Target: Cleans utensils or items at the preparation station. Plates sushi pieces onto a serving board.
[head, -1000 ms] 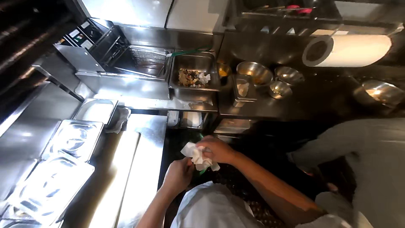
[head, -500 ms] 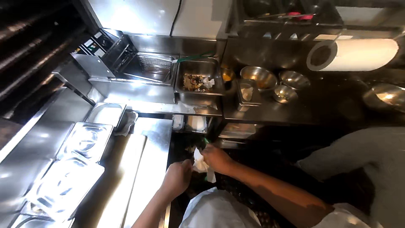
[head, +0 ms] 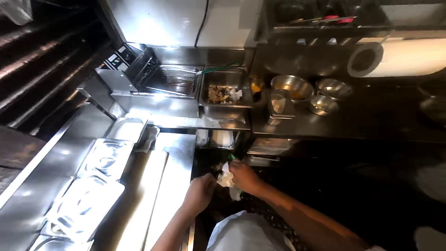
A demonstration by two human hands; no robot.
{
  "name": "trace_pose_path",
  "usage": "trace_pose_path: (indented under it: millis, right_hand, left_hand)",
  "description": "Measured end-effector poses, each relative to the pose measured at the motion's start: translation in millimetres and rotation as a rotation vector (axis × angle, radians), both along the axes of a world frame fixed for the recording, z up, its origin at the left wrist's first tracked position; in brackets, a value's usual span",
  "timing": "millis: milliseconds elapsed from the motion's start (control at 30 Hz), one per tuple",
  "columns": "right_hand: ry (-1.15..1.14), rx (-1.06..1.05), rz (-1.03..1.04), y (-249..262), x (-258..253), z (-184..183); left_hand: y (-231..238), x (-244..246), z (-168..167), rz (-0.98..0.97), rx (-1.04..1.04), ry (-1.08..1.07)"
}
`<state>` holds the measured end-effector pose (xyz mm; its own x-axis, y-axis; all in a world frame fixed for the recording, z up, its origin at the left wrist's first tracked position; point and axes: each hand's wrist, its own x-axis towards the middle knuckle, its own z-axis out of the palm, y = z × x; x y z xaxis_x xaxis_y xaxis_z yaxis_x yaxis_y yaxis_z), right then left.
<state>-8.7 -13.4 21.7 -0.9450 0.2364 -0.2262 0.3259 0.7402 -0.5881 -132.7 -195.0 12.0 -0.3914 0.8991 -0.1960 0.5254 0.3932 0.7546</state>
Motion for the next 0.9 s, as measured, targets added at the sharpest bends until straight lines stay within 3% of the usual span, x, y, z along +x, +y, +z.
trace_pose_path:
  millis: [67,133,267,333,400,467,533,633,733,833,900]
  right_hand:
    - [0.081,-0.127,-0.233,-6,1,-11]
    - [0.035,-0.206,-0.238,-1,1,-10]
    - [-0.399,-0.036,0.328,15,-4,11]
    - [-0.452,0.061,0.527,15,-6,9]
    - [-0.36,0.081,0.543,18,-6,2]
    - [-0.215,0.07,0.411,24,-3,-5]
    - [-0.108,-0.018,0.152,24,1,1]
    - [0.153,-0.281,-0.418,5,1,-7]
    - [0.389,-0.64,-0.912,-21,-18,-37]
    - [0.439,-0.733,-1.162,-14,-20,-40]
    - [0.39,-0.635,-1.233,10,-8,-36]
  left_hand:
    - [0,0,-7,0.06,0.086,-0.043]
    - [0,-3,-10,0.044,0.096,-0.054]
    - [9,-1,12,-0.314,-0.151,0.107]
    - [20,3,27,-0.481,-0.29,0.192]
    - [26,4,34,-0.504,-0.352,0.242]
    - [23,-1,29,-0.382,-0.285,0.225]
    - [15,-5,17,-0.168,-0.1,0.128]
    - [13,10,-9,0.195,0.194,-0.111]
    - [28,45,-25,0.525,0.31,-0.458]
    - [39,66,-24,0.741,0.426,-0.718]
    - [38,67,-17,0.8,0.503,-0.804]
